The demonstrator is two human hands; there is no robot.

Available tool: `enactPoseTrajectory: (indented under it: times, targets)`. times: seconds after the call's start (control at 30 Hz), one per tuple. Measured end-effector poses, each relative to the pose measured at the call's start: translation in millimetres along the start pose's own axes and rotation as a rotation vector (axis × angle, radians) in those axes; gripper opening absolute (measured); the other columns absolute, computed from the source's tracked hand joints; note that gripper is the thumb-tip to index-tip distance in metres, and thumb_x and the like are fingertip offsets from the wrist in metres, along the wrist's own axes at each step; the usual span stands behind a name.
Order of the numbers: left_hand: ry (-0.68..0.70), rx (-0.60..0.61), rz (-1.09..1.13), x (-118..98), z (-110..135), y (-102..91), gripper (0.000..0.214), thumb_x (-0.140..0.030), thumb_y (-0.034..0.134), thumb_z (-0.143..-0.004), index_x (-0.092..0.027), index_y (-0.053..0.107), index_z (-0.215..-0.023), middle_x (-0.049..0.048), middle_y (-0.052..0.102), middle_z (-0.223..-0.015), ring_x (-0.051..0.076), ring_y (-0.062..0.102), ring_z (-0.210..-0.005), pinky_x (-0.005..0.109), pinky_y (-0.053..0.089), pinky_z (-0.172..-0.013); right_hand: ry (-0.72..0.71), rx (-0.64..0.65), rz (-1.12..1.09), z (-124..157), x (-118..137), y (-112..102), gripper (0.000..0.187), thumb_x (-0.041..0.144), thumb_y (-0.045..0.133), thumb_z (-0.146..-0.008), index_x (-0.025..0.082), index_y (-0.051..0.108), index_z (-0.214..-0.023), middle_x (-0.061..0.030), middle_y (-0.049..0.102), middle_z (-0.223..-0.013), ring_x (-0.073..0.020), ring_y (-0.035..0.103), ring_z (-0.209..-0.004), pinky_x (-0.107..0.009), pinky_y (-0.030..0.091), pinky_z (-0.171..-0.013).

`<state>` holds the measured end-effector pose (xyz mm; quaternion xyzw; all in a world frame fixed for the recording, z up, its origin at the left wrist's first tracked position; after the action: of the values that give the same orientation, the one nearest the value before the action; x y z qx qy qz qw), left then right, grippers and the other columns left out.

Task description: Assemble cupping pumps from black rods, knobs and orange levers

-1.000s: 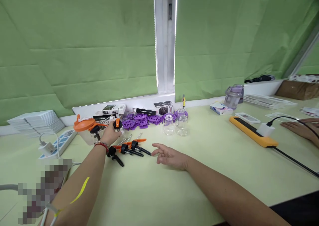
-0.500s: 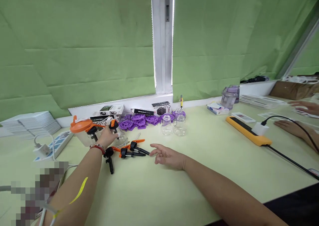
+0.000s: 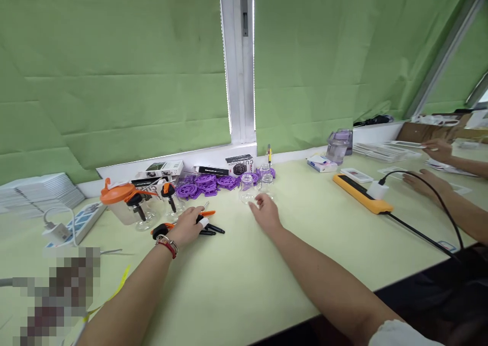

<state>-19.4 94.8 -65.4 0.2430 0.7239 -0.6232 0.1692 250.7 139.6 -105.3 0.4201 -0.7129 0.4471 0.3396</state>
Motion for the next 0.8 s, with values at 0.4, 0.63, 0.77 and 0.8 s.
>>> enactPoseTrajectory:
  times: [0.4, 0.63, 0.77, 0.8]
  targets:
    - [-0.003, 0.273, -0.182, -10.2, -10.3, -25.8, 0.060, -0.005, 0.049, -0.050, -0.026, 0.068, -0.104, 0.0069, 0.067, -0.102, 0.028, 0.062, -0.092, 0.030, 0.046, -0.073, 0.283, 0.032, 0.568, -43.1, -36.5, -23.1, 0.093, 0.056, 0.068, -0.061, 0.020, 0.033, -0.139, -0.0158, 0.053, -0.127, -0.0332, 0.035, -0.129, -0.047, 0.021, -0.103]
    - [0.001, 0.290, -0.195, -8.7, -4.1, -27.5, 0.054, -0.008, 0.050, -0.054, -0.024, 0.067, -0.103, 0.0075, 0.067, -0.099, 0.027, 0.061, -0.086, 0.030, 0.044, -0.071, 0.280, 0.006, 0.559, -42.2, -40.2, -25.4, 0.086, 0.060, 0.065, -0.062, 0.019, 0.040, -0.134, -0.0147, 0.060, -0.117, -0.0311, 0.045, -0.121, -0.044, 0.025, -0.102]
    - [0.006, 0.301, -0.142, -8.4, 3.7, -25.9, 0.050, -0.011, 0.051, -0.055, -0.024, 0.067, -0.100, 0.0073, 0.066, -0.094, 0.026, 0.060, -0.082, 0.030, 0.043, -0.067, 0.299, -0.070, 0.456, -42.9, -41.2, -27.8, 0.087, 0.058, 0.067, -0.061, 0.018, 0.039, -0.133, -0.0148, 0.058, -0.120, -0.0315, 0.046, -0.120, -0.044, 0.028, -0.102]
    - [0.011, 0.304, -0.130, -8.4, 5.2, -25.5, 0.048, -0.011, 0.051, -0.055, -0.024, 0.067, -0.098, 0.0070, 0.066, -0.093, 0.026, 0.060, -0.081, 0.029, 0.043, -0.065, 0.310, -0.095, 0.421, -43.1, -41.4, -28.8, 0.086, 0.057, 0.067, -0.060, 0.018, 0.039, -0.132, -0.0147, 0.058, -0.121, -0.0316, 0.048, -0.119, -0.045, 0.030, -0.101]
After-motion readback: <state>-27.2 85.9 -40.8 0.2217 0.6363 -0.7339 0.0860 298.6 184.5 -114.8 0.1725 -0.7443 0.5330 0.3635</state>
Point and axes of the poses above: each hand's wrist, its own z-axis away from the middle knuckle, its own y-axis out of the palm, x = y × z, the point moved 1 cm from there along -z, towards the middle knuckle
